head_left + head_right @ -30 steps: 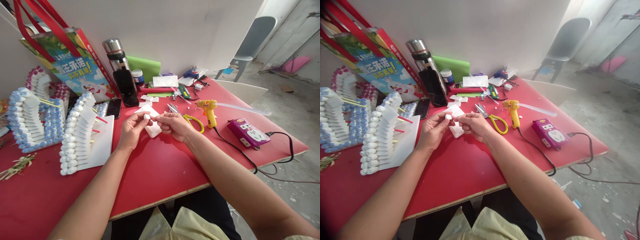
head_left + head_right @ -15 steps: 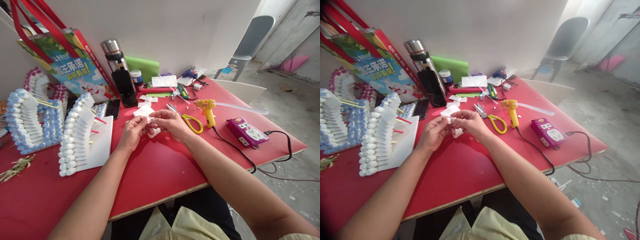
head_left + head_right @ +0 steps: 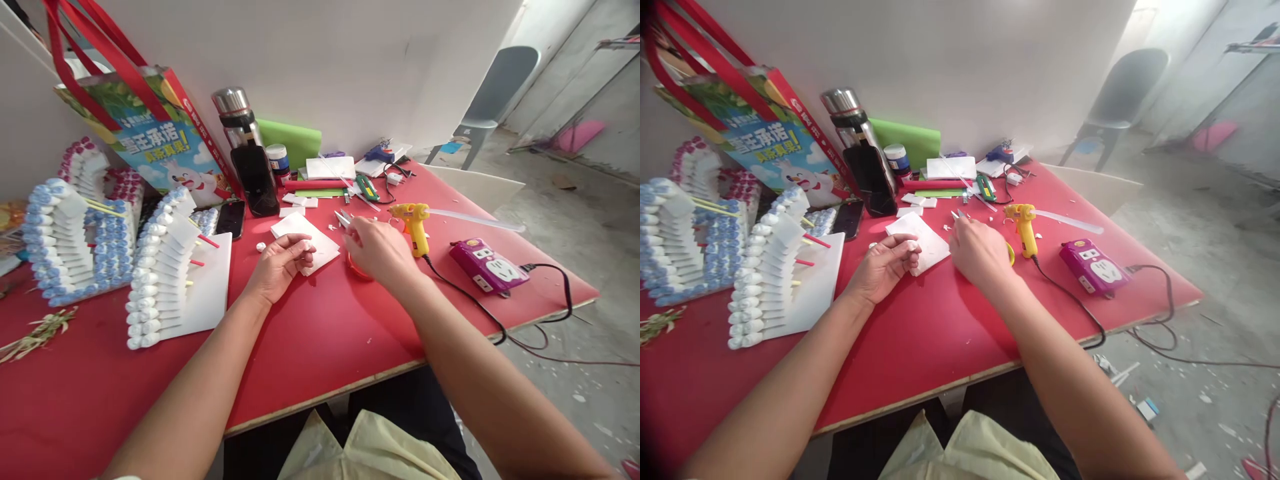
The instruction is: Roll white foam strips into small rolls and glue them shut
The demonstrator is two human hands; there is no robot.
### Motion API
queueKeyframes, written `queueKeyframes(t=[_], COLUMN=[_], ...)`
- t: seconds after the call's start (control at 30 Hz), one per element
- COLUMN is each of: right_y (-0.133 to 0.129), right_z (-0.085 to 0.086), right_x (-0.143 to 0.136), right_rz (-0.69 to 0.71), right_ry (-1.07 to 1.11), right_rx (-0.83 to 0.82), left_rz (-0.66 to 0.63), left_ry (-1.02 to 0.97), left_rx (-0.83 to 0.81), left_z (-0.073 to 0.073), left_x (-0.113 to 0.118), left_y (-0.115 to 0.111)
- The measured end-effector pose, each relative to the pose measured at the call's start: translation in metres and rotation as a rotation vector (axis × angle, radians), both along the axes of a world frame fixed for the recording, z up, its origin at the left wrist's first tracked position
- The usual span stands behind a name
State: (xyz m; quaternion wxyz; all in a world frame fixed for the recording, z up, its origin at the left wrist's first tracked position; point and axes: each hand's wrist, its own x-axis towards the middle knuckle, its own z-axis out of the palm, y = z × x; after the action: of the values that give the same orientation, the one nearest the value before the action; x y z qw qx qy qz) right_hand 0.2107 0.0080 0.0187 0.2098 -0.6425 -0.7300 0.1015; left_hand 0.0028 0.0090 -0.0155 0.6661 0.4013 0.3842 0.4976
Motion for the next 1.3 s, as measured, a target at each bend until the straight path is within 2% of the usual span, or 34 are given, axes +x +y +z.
queueKeyframes(t=[0.07, 0.13, 0.3, 0.43, 0.57, 0.7, 0.83, 0.9, 1.1, 1.3], right_y=[-0.006, -0.008, 0.001, 0.007, 0.011, 0.016, 0.016, 0.012, -0.014, -0.029], right_z=[0.003, 0.001, -0.005, -0.001, -0.002, -0.008, -0.016, -0.019, -0.021, -0.029], right_x=[0.014, 0.026, 0.037, 0.030, 0.016, 0.013, 0.025, 0.032, 0.039, 0.032], right_rz=[-0.061, -0.035, 0.026, 0.044, -0.005, -0.057, -0.076, -0.023, 0.204, 0.371], right_ry=[-0.283, -0.435, -0.439, -0.434, -0.473, -0.391, -0.310, -0.241, 0.188, 0.168], right_rx=[-0.059, -0.139, -0.292, -0.340, -0.360, -0.368, -0.286, -0.228, -0.102, 0.055], left_rz=[0.016, 0.025, 0.016, 0.024, 0.035, 0.045, 0.079, 0.080, 0.067, 0.068], left_ry=[-0.037, -0.060, -0.103, -0.118, -0.113, -0.125, -0.127, -0.130, -0.153, -0.188], left_rx=[-0.020, -0.045, -0.113, -0.127, -0.138, -0.136, -0.162, -0.160, -0.153, -0.145], left_z=[-0.002, -0.004, -0.005, -0.003, -0.003, -0.001, 0.003, 0.003, 0.000, -0.003], left_x=[-0.002, -0.003, -0.002, -0.001, -0.001, -0.002, 0.000, 0.001, 0.002, 0.001], left_y=[0.001, 0.002, 0.003, 0.002, 0.003, 0.003, 0.001, 0.000, 0.001, 0.002])
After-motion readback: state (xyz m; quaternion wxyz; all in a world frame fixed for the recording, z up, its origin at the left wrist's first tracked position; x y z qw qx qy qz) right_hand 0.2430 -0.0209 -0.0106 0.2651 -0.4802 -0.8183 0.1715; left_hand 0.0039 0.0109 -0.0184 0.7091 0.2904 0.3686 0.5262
